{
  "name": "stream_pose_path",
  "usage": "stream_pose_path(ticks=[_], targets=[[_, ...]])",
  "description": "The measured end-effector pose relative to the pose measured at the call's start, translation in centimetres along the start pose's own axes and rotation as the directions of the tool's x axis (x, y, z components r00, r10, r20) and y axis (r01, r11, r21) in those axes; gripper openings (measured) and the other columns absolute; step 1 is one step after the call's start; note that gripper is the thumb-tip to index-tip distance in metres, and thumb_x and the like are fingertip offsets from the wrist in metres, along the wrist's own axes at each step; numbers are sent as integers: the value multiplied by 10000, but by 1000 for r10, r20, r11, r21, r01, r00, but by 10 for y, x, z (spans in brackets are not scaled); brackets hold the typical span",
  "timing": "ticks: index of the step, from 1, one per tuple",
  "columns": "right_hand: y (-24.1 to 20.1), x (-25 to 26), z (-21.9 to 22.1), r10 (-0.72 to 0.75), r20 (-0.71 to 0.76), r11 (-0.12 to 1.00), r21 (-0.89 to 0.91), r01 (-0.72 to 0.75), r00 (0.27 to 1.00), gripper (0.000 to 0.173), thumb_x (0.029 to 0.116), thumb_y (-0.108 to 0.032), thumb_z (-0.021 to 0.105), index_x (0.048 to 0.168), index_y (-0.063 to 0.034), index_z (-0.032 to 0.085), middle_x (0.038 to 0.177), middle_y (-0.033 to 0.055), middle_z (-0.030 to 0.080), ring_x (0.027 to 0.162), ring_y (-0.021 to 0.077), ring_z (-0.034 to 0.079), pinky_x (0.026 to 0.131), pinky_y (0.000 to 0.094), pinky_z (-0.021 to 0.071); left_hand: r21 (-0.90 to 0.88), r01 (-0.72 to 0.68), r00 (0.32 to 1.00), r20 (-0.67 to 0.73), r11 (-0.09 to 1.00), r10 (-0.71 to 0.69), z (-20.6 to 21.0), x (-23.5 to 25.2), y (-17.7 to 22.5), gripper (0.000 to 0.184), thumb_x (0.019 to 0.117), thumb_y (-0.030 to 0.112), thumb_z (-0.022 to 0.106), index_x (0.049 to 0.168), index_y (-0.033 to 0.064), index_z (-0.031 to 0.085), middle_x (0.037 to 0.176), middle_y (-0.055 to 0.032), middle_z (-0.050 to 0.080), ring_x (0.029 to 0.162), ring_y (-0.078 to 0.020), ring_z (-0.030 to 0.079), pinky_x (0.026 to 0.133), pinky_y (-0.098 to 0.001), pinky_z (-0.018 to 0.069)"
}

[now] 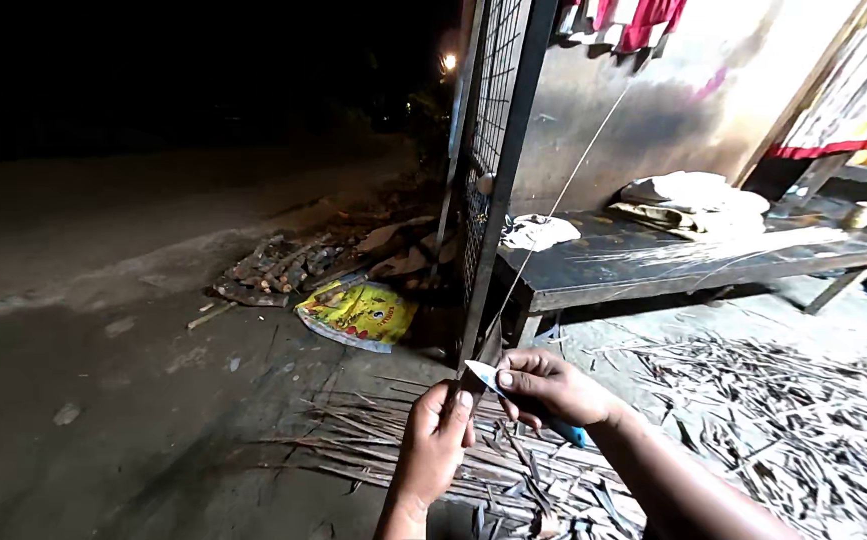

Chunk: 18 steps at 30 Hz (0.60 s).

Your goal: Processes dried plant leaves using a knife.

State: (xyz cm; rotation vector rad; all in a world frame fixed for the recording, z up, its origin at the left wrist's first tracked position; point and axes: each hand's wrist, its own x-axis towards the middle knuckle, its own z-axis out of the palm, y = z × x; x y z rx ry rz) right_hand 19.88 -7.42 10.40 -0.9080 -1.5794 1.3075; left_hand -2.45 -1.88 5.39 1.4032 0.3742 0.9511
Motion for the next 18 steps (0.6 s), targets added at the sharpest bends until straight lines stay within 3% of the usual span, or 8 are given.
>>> stream_pose_path(ticks=[3,6,11,14,18], targets=[[1,-3,0,12,-22,1000,-6,-12,1000,229,1075,-272,538,1038,-80,657,746,64,680,540,98,604,481,236,499,3,34,998,53,999,-34,2,-1,0,221,1078,164,470,1141,29,633,688,-35,626,520,-100,568,455,-218,471],[4,-7,2,35,-30,998,-42,-36,999,214,1072,-269,553,1060,-79,649,757,67,685,543,106,611,482,243,508,-3,51,998,25,999,-51,2,1,-5,228,1055,104,459,1128,-4,646,844,-92,708,651,-160,674,589,-288,588],[11,-11,6,97,-3,990,-105,-97,995,282,1073,-298,548,973,-63,669,746,59,695,534,98,610,476,244,509,35,-7,999,-34,999,8,9,1,-13,257,1025,90,470,984,29,716,736,-19,659,527,-60,529,478,-200,439],[12,-11,6,100,42,993,-60,-97,994,295,1074,-306,540,961,-67,670,733,55,689,531,91,605,478,238,500,26,-41,999,-3,999,41,9,-1,-14,252,1012,71,477,979,38,725,712,3,652,530,-42,536,483,-187,447],[12,-13,-2,44,135,998,-44,-39,990,297,1071,-309,554,946,-75,688,710,46,690,517,78,606,463,227,500,-99,15,996,90,995,-6,8,-5,-8,275,1053,157,500,902,59,708,658,-7,623,504,-35,509,456,-176,410]])
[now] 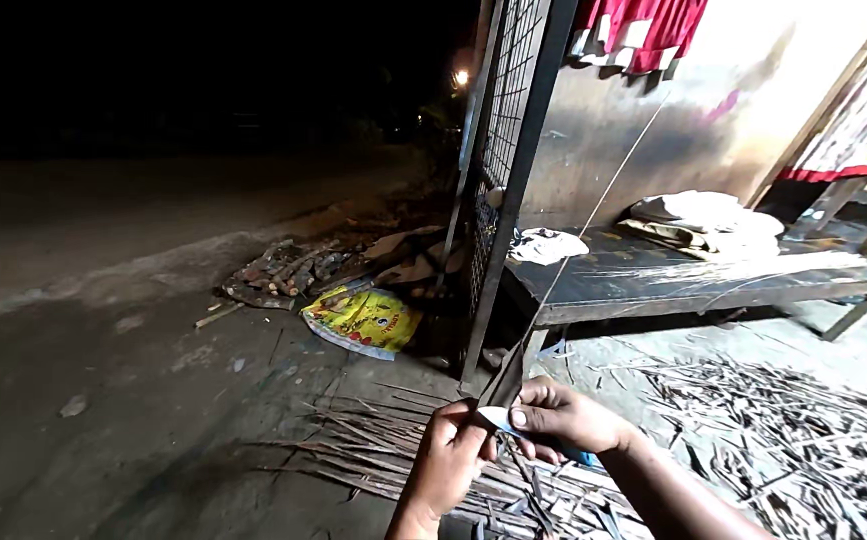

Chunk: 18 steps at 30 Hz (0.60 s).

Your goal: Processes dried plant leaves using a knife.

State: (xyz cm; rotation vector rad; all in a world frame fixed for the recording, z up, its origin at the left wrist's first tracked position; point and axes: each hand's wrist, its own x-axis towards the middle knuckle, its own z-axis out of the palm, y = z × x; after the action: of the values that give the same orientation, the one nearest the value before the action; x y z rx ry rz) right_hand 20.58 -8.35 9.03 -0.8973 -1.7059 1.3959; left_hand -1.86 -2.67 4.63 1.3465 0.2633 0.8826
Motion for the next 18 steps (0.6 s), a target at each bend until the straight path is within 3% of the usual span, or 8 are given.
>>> stream_pose_path(ticks=[4,9,18], targets=[[4,-4,-6,-72,39,997,-33,74,997,292,1065,-309,571,952,-76,708,693,27,686,515,61,605,467,211,503,-107,68,993,105,992,-57,0,-1,3,259,1049,184,542,901,65,717,652,-3,622,495,-26,511,445,-168,409],[9,-13,-15,-105,-73,994,-35,103,992,269,1054,-314,584,949,-99,708,699,23,683,523,63,602,475,217,503,-231,190,969,199,954,-145,0,-2,4,272,1077,206,487,994,65,704,660,18,594,479,-7,463,433,-156,372],[22,-30,-14,-85,-107,996,19,87,991,269,1055,-332,585,965,-107,704,691,34,669,520,76,599,475,224,500,-145,279,946,214,949,-245,4,-4,0,273,1080,192,481,1050,32,701,673,10,605,474,-11,458,432,-162,373]])
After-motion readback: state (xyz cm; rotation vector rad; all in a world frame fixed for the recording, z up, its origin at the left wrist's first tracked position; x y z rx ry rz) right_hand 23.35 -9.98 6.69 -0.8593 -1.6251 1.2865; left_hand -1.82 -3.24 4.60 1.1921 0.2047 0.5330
